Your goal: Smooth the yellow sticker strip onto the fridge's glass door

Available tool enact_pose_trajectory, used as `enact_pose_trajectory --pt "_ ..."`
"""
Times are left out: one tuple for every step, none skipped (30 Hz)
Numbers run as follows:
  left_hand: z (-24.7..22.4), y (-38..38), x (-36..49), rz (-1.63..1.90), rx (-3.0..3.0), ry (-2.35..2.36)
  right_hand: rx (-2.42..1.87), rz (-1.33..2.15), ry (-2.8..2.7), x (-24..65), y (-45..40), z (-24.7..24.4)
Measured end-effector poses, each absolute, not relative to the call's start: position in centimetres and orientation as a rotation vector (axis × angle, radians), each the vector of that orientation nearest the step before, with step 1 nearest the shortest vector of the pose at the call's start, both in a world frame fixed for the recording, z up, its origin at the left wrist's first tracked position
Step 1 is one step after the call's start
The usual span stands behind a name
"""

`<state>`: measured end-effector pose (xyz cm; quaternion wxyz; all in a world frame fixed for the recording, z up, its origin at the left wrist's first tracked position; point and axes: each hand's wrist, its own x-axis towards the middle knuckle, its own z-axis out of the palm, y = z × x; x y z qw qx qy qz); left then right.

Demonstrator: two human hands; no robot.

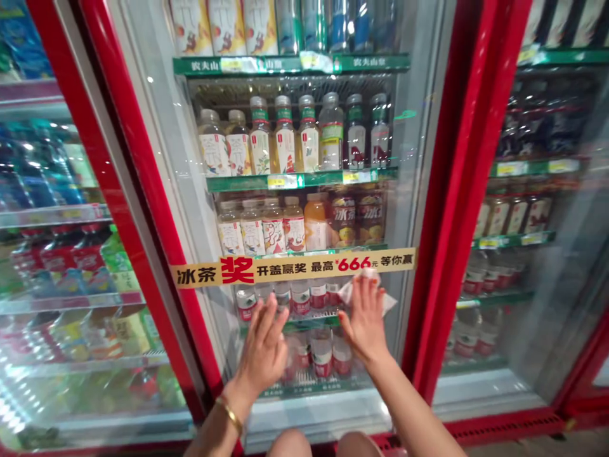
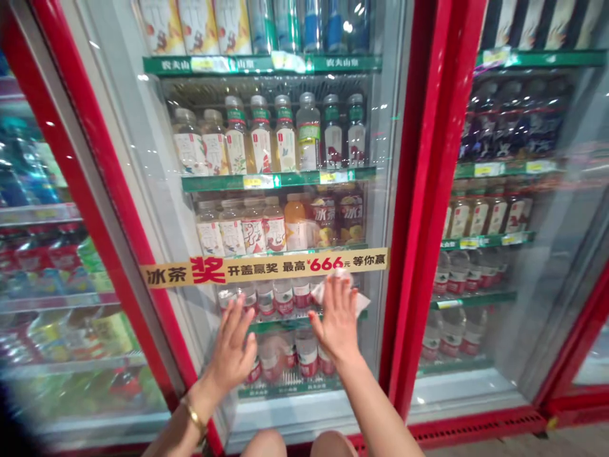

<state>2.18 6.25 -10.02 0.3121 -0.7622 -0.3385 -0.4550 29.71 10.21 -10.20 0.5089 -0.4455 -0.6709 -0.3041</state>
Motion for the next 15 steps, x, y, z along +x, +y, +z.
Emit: enact_pose_trajectory --pt "-9.4 6.5 0.9 -1.198 -1.94 -0.922 -1.159 -0.725 -1.474 30.5 10.9 -9.0" --pt "-8.8 6.8 -0.2 -1.197 -1.875 -0.962 -1.228 -0.712 -1.343 30.8 11.5 -7.8" --pt "-8.2 7.2 -0.9 -1.2 -1.815 -1.007 -1.272 -0.7 -1.251 30.6 12.0 -6.7" --pt "-7.6 7.7 -1.3 -1.203 -1.762 -1.055 -1.285 -0.701 -1.223 29.9 12.3 -5.9" --pt "-7.2 8.2 -1.5 -1.205 -1.721 -1.093 -1.259 -0.727 -1.275 28.8 12.3 -5.5" --pt "-7.0 8.7 -1.5 -1.209 -1.689 -1.118 -1.209 -0.777 -1.382 27.6 12.2 -5.6" --pt "-7.0 9.2 -1.4 -1.213 -1.671 -1.134 -1.144 -0.842 -1.514 26.7 11.9 -6.2" --pt "-7.0 9.6 -1.2 -1.222 -1.66 -1.139 -1.077 -0.911 -1.635 26.2 11.6 -7.2" --pt "-7.2 9.9 -1.1 -1.239 -1.649 -1.138 -1.023 -0.972 -1.719 26.3 11.3 -8.3" --pt "-7.4 10.1 -0.9 -1.26 -1.641 -1.132 -0.998 -1.016 -1.755 27.1 11.0 -9.4" --pt "-7.6 10.3 -0.8 -1.275 -1.639 -1.125 -1.018 -1.038 -1.731 28.3 10.8 -10.1" --pt "-7.8 10.4 -0.8 -1.281 -1.64 -1.118 -1.073 -1.036 -1.653 29.9 10.8 -10.3" --pt "-8.0 10.5 -0.8 -1.282 -1.64 -1.105 -1.144 -1.017 -1.545 31.4 11.0 -10.0" --pt "-8.0 10.6 -0.8 -1.28 -1.636 -1.088 -1.213 -0.984 -1.426 32.5 11.2 -9.2" --pt "-8.0 10.6 -0.8 -1.274 -1.632 -1.072 -1.272 -0.943 -1.322 33.0 11.5 -8.2"
